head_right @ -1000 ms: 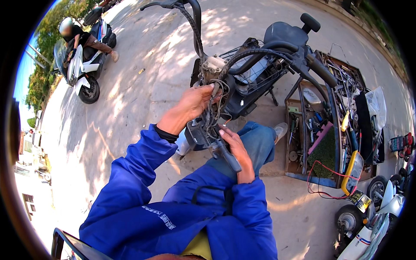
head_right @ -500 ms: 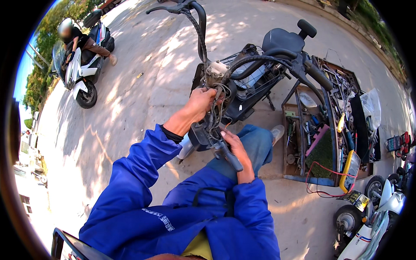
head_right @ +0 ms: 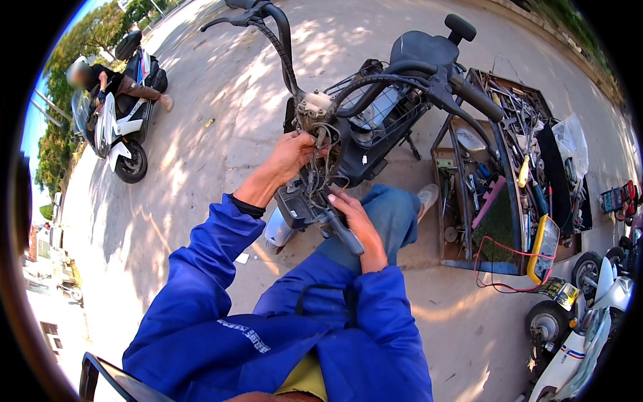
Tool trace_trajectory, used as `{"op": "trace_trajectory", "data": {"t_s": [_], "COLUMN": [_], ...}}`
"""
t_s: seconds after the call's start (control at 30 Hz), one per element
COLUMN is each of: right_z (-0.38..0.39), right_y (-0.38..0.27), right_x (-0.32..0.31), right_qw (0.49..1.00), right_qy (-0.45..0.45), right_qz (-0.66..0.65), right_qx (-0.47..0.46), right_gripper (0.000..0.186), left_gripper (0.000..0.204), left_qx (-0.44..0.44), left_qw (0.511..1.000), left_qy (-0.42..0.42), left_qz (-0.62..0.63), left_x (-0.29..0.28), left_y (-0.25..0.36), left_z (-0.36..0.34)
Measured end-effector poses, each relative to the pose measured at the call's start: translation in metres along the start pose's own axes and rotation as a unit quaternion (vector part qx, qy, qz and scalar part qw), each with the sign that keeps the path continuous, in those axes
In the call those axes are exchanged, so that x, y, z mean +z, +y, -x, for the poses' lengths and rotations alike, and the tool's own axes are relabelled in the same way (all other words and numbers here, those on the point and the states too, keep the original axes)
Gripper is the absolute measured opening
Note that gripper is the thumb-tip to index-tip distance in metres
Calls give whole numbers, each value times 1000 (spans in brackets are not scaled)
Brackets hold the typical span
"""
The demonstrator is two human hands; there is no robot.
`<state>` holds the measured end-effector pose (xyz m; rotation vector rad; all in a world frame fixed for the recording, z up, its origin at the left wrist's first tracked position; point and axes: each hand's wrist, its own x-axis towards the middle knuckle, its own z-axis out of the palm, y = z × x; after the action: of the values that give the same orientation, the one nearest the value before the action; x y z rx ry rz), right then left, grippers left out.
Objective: The person repairs the handlebar assembly of a scooter. They connect electrical wires, secure the handlebar grip, and use pliers and a screwdriver to tighten components and adjust the wiring harness.
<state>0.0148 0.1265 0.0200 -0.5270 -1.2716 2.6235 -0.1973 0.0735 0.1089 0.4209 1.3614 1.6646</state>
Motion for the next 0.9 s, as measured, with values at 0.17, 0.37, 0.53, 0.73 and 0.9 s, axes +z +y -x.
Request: {"op": "trace_trajectory", "data": {"t_s": [0.17,0.37,0.53,0.73,0.9], "right_z": [2,15,16,24,31], "right_y": [0,1,4,-1,-8], "right_x": [-6,-27,-29,-32,-28], "right_qw": [999,996,994,986,982], "right_qy": [-4,-35,10,37,41], "right_qz": [-37,-83,-107,-144,-171], "right_qx": [0,-2,-25,-73,-75], "right_gripper": [63,61,59,57,57], "left_gripper": [17,13,9,11,16], "left_qx": [-26,-33,-16,29,50], "left_qw": [998,999,1000,998,998], "left_qy": [-19,2,-10,33,27], "left_qz": [-46,-35,8,-37,-6], "left_x": [-16,-12,-10,0,4], "left_y": [10,7,3,1,-2], "left_z": [-5,-3,1,6,7]}}
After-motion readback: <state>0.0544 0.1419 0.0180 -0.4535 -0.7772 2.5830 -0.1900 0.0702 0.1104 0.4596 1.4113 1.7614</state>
